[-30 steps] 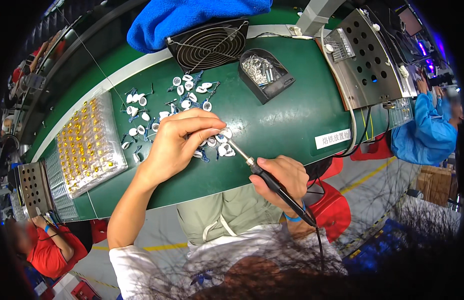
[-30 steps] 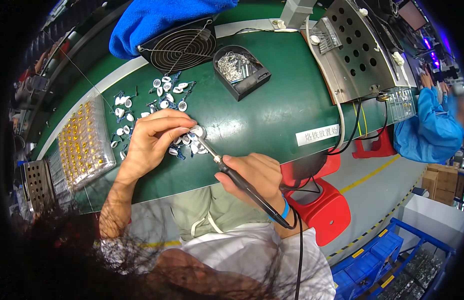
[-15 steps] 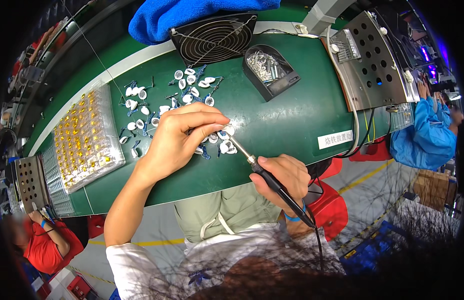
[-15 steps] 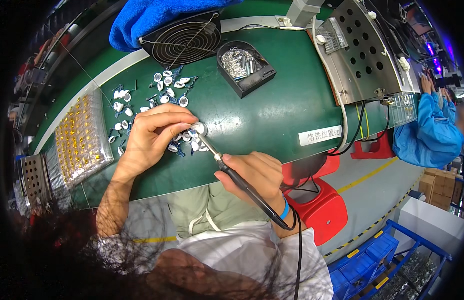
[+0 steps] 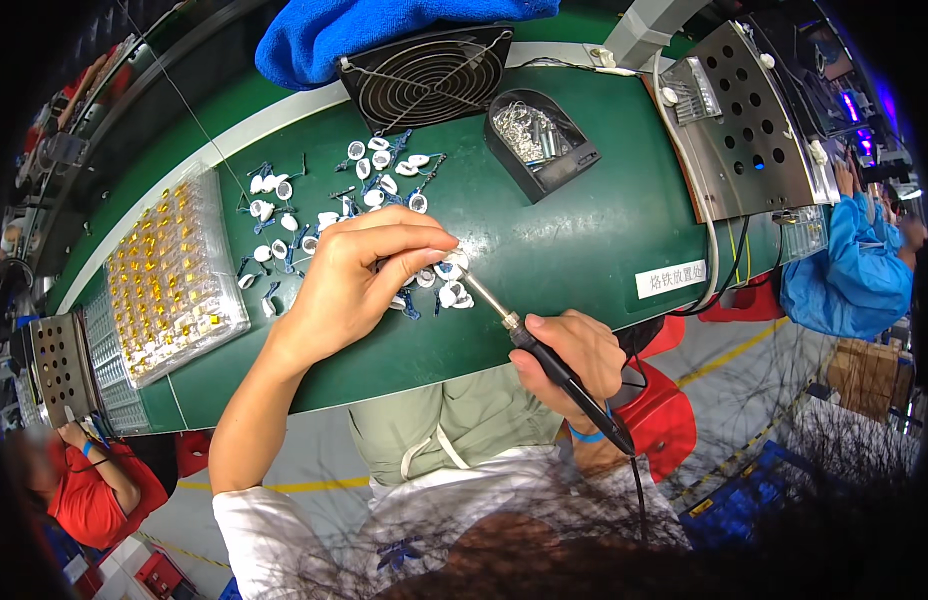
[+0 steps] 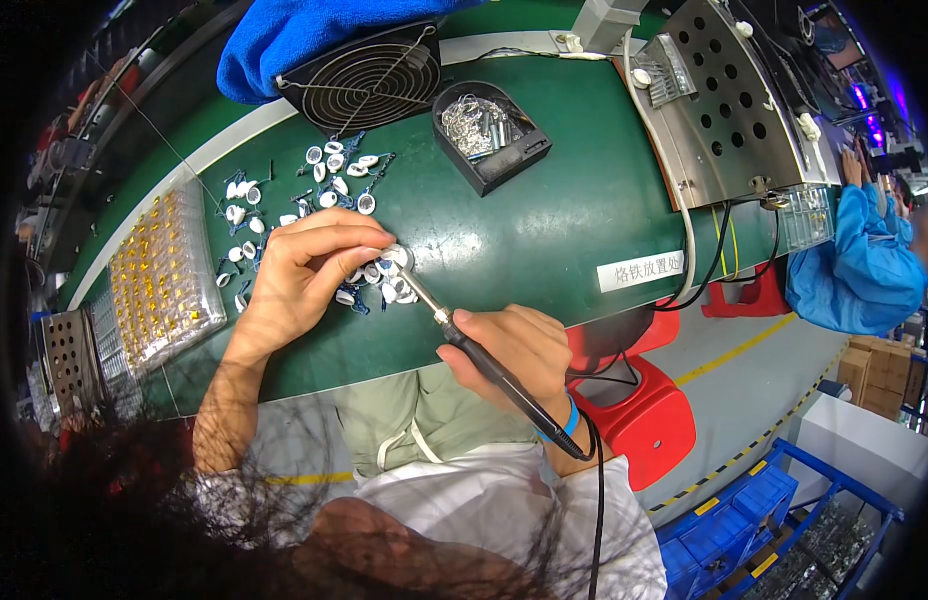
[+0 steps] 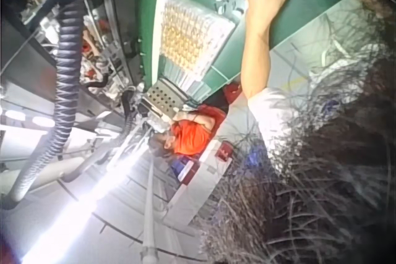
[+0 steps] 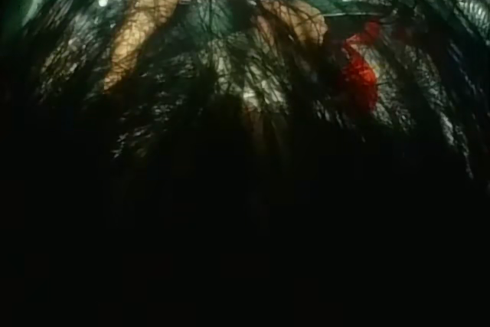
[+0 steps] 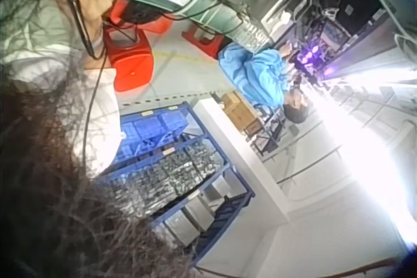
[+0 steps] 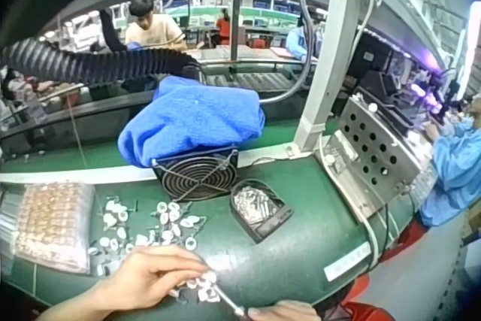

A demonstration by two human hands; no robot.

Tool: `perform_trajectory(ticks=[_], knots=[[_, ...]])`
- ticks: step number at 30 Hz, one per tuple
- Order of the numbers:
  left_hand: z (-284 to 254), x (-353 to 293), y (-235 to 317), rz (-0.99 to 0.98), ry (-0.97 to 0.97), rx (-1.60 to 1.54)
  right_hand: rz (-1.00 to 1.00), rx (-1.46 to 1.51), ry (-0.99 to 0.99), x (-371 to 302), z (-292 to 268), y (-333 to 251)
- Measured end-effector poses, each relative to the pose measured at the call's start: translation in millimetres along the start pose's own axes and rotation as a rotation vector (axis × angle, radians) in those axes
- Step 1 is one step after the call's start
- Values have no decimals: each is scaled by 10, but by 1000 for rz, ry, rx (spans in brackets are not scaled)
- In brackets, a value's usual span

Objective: Soldering small electronic components onto a base or wire assembly at a workstation.

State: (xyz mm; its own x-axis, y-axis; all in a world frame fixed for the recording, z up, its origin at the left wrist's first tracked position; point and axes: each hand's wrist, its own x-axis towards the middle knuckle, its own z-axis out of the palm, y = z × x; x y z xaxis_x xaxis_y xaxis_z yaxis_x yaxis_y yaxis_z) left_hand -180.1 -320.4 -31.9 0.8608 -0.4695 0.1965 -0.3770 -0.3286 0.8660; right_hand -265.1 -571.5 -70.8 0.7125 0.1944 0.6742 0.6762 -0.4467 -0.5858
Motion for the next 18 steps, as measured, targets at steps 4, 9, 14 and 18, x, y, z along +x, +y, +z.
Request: perform_trajectory(ticks=[4, 9, 14, 18], knots=[[23, -18, 36, -71, 13, -85, 45, 62, 63, -91, -30, 28], [62, -55, -33, -52, 44, -95, 121, 126, 59, -100, -72, 29], [98, -105, 18, -94, 106, -164, 200, 154, 23, -48, -84, -29], [66, -99, 79, -16, 71, 10, 136, 93, -21, 8, -74, -50]])
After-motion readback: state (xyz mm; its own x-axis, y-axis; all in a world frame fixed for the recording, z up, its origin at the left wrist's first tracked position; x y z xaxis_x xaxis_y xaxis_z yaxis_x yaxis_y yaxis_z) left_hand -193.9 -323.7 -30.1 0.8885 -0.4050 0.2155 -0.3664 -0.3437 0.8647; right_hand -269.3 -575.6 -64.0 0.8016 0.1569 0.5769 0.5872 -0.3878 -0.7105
